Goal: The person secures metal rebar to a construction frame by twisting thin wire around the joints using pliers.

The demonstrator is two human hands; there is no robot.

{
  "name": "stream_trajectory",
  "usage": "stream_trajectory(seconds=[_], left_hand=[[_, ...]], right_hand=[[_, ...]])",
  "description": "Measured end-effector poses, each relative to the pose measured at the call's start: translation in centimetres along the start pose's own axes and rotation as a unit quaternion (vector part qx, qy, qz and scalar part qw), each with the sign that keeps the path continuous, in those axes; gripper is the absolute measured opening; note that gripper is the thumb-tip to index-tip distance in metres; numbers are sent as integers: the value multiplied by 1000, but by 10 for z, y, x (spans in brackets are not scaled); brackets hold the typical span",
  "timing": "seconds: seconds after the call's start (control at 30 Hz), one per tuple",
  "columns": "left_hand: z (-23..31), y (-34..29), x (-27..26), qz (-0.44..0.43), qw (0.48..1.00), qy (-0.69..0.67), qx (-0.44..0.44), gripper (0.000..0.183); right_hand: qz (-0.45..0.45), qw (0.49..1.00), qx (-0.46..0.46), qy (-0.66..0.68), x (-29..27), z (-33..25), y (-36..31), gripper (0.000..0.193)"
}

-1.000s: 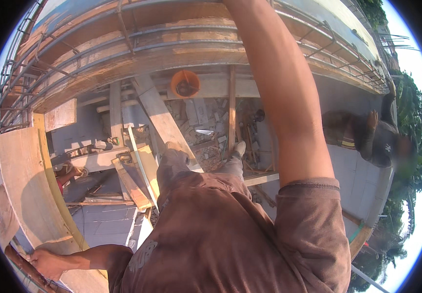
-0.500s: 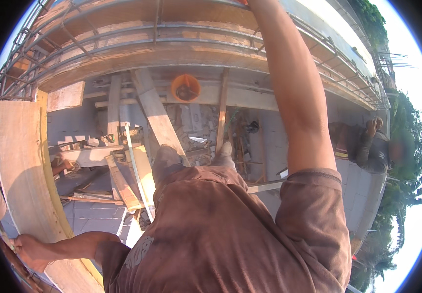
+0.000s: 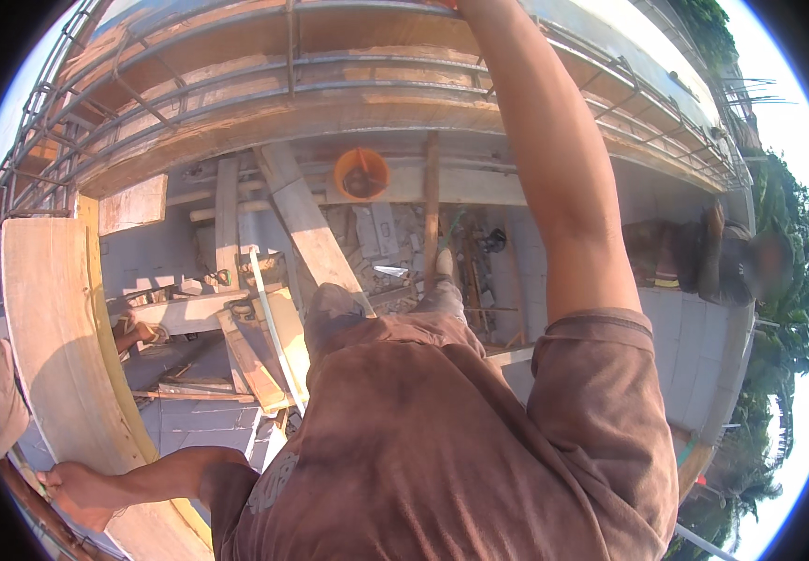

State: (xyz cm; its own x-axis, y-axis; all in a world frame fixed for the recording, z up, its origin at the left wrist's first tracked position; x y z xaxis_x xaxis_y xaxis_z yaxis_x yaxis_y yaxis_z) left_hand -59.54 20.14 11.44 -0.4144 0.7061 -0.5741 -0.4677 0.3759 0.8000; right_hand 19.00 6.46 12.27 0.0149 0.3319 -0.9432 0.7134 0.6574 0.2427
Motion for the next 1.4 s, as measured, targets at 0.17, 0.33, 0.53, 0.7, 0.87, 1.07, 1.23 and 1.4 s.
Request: stream_trajectory(seconds=[0.17,0.33,0.53,0.7,0.87,1.07,1.23,1.4], left_hand=[[-6,1,12,31,999,-4,27,52],[-9,2,15,80,995,1,62,52],[-3,-7,-4,78,995,-22,56,59],[-5,-4,-3,32,999,5,41,62],[11,-9,-18,-17,998,47,39,57],[10,-10,-22,24,998,8,52,60],[12,-13,-24,27,999,-18,40,59],[10,-14,-25,18,999,5,34,58]], right_hand=[[-10,1000,-1,17,3,-2,-4,71],[-15,999,1,31,2,-2,-5,71],[-11,998,-7,59,-2,-2,-9,70],[-9,996,-16,82,-2,-4,-15,70],[-26,998,11,51,-13,-18,-25,70],[15,1000,8,11,-7,-11,-19,71],[18,1000,7,-2,-13,-10,-23,70],[8,993,-7,120,5,-3,-16,65]])
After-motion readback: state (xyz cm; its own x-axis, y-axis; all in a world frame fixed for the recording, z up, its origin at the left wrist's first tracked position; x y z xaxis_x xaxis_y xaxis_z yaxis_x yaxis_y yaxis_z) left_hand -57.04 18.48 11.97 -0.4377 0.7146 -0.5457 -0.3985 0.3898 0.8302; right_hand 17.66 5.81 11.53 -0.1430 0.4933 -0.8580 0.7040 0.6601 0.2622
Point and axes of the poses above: each hand's wrist, its own y-axis towards the middle knuckle, its own x-axis out of the palm, z = x × y, the point moved 6 cm from there along y, towards the middle knuckle, and after that the axes turned 3 degrees about -x, right-handed, at the moved point
